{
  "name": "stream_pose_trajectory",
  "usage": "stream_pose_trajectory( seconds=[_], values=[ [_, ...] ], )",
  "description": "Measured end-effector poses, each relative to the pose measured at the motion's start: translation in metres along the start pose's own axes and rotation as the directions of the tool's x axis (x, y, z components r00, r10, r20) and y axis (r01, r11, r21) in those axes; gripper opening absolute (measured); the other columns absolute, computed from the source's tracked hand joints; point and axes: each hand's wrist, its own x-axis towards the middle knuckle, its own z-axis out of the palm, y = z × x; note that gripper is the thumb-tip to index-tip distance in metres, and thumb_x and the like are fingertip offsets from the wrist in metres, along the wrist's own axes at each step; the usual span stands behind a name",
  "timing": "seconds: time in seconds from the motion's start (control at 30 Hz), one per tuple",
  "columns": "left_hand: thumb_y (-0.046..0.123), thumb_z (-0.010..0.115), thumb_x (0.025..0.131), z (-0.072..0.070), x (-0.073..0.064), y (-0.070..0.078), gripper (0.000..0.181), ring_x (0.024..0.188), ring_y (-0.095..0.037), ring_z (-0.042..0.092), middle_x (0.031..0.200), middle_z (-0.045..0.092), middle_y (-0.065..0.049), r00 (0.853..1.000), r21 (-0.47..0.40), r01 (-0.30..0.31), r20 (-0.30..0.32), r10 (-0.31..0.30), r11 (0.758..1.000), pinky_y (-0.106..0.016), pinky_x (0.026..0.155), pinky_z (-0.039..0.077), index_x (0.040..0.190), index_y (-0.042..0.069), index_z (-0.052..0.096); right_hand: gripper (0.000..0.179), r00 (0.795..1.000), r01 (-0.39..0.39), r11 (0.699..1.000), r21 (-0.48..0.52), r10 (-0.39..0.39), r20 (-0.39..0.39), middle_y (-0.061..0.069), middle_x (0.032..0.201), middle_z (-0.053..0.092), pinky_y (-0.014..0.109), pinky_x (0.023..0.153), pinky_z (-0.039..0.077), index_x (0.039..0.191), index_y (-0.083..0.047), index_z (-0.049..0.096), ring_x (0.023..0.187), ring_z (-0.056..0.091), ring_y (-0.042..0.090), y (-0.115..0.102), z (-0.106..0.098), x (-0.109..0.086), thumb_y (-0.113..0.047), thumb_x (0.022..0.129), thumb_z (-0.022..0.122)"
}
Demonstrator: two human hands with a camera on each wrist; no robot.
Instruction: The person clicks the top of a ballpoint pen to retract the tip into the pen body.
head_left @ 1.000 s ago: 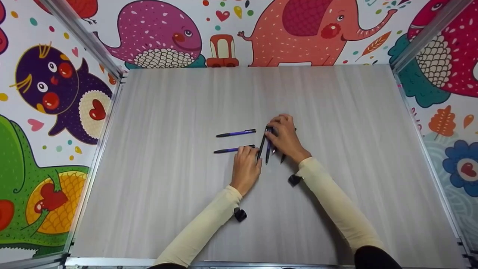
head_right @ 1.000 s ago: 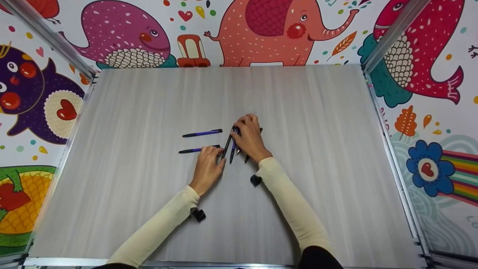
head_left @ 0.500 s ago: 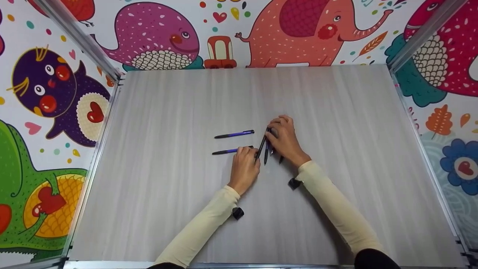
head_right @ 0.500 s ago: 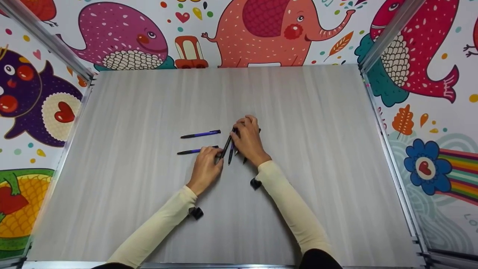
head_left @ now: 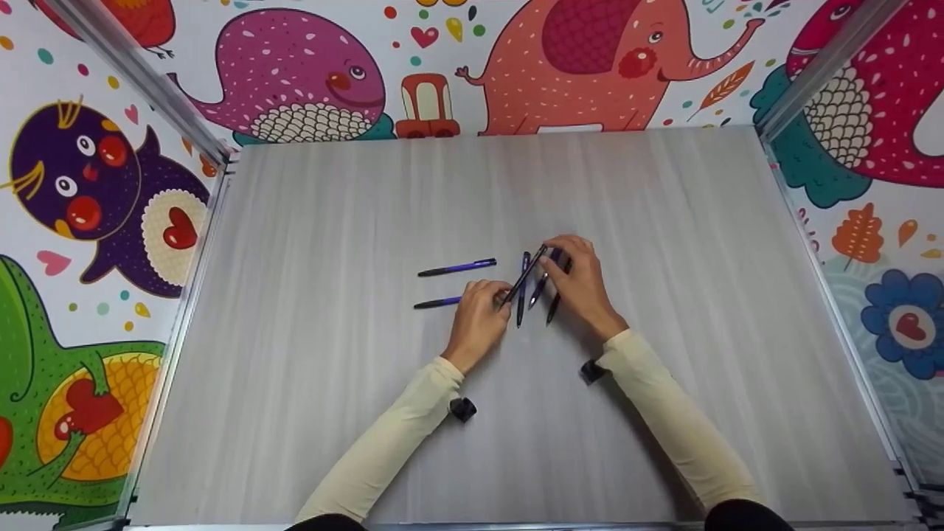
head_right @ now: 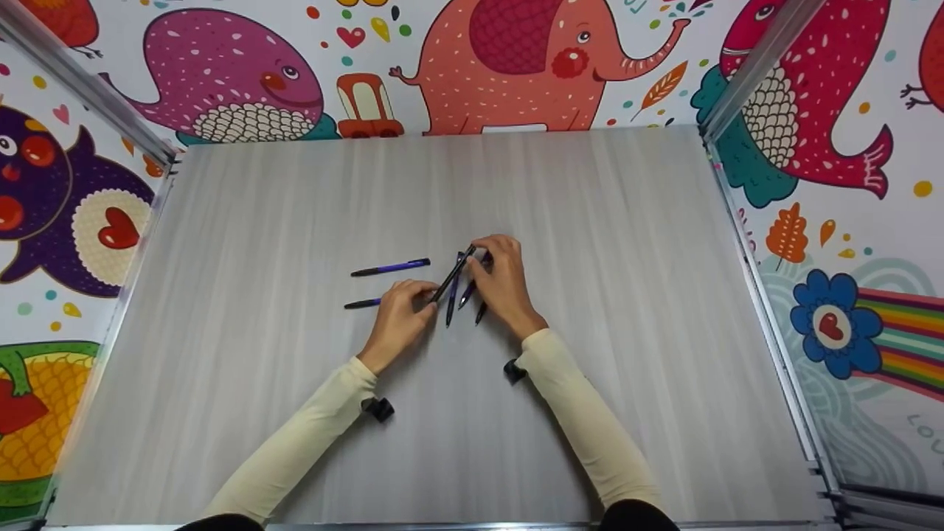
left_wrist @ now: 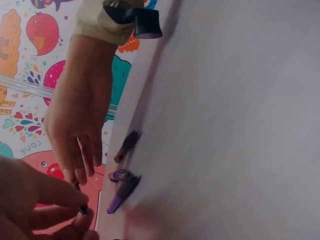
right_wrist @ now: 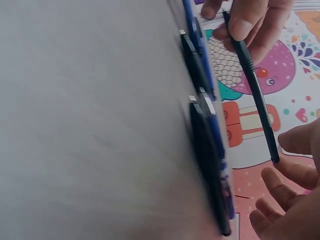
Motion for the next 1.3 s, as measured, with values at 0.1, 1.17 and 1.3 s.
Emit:
stream_pose_trajectory(
  seconds=[0.1, 1.17, 1.3],
  values=[
    [0.003, 0.084, 0.090, 0.002, 0.007, -0.003, 0.025, 0.095, -0.016, 0.066, 0.101, 0.077, 0.001, 0.999, -0.089, 0.033, 0.011, -0.032, 0.996, -0.037, 0.088, 0.053, 0.114, 0.009, 0.082, 0.025, 0.999, 0.031, 0.999, 0.019, -0.030, -0.028, 0.022, 0.131, 0.071, 0.053, 0.111, 0.044, 0.125, 0.006, 0.075, 0.131, 0.057, 0.040, -0.005, -0.005, 0.000, 0.000, 0.100, 0.078],
    [0.004, 0.079, 0.097, -0.047, 0.012, 0.061, 0.031, 0.099, -0.020, 0.073, 0.111, 0.075, -0.010, 0.863, -0.692, 0.477, 0.486, -0.139, 0.542, -0.044, 0.094, 0.063, 0.125, -0.008, 0.074, 0.038, 0.981, 0.113, 0.981, 0.158, -0.135, 0.136, 0.014, 0.136, 0.069, 0.032, 0.097, 0.061, 0.144, -0.004, 0.066, 0.122, 0.071, 0.026, -0.061, -0.032, -0.001, -0.006, 0.107, 0.072],
    [0.004, 0.080, 0.096, -0.049, 0.012, 0.061, 0.026, 0.097, -0.020, 0.075, 0.110, 0.076, -0.010, 0.829, -0.694, 0.533, 0.543, -0.135, 0.484, -0.050, 0.096, 0.063, 0.121, -0.003, 0.075, 0.039, 0.980, 0.047, 0.969, 0.243, -0.092, 0.175, 0.015, 0.136, 0.070, 0.029, 0.096, 0.061, 0.144, -0.002, 0.064, 0.122, 0.073, 0.031, -0.063, -0.034, -0.001, -0.003, 0.107, 0.072]
  ],
)
